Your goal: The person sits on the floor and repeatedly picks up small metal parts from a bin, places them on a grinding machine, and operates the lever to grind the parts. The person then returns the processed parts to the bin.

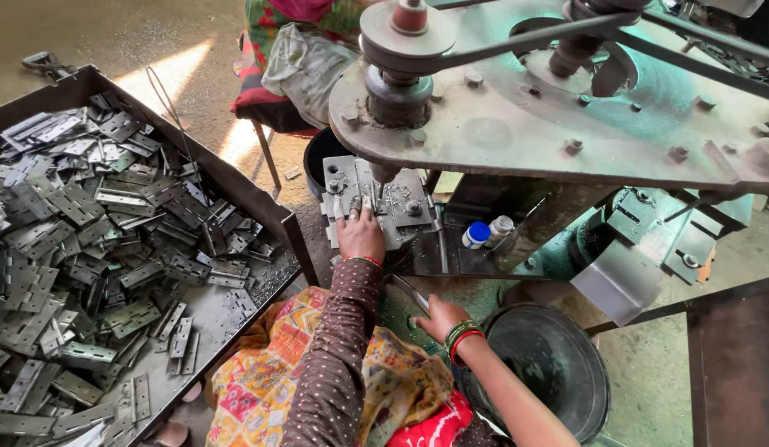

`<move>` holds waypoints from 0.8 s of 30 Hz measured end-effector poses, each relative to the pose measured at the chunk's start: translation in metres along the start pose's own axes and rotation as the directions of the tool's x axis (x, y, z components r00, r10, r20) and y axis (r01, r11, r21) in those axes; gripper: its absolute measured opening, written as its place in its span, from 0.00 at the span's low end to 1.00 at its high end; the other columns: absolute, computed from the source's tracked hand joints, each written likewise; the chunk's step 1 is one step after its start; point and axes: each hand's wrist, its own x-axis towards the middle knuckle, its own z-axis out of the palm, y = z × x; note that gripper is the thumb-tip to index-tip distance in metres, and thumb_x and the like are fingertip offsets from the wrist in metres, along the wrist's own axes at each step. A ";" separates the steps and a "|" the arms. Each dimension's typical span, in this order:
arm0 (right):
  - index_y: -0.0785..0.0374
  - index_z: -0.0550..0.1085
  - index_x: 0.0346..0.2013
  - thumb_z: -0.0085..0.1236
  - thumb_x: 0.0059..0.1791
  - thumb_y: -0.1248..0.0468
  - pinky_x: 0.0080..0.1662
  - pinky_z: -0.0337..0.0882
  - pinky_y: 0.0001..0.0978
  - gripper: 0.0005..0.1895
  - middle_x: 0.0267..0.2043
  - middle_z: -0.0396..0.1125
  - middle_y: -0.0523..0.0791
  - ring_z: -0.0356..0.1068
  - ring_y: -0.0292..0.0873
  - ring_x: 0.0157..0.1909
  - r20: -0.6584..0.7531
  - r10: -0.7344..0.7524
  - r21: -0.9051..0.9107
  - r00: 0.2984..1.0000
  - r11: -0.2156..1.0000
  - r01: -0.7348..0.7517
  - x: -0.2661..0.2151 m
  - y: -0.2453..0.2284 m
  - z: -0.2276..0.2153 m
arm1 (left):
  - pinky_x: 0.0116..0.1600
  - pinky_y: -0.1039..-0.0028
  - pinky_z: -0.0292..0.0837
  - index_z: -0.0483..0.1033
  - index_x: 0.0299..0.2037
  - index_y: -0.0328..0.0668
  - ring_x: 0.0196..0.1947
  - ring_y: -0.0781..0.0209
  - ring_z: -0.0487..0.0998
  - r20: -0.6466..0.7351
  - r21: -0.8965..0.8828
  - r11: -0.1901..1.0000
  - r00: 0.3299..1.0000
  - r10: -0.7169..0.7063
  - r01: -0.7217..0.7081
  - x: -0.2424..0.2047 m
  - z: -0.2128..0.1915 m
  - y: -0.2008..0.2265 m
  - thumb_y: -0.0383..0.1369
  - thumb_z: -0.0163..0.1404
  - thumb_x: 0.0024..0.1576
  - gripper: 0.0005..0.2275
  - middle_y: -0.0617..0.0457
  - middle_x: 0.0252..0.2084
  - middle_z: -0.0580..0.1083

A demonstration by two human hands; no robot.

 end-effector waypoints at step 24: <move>0.63 0.68 0.40 0.62 0.46 0.45 0.42 0.73 0.55 0.25 0.35 0.72 0.59 0.74 0.64 0.39 -0.137 -0.075 0.036 0.988 0.996 0.080 0.016 0.033 0.051 | 0.61 0.53 0.61 0.84 0.34 0.46 0.54 0.54 0.74 0.045 -0.033 0.999 0.998 -0.032 0.033 0.021 0.014 -0.003 0.31 0.47 0.53 0.09 0.52 0.50 0.75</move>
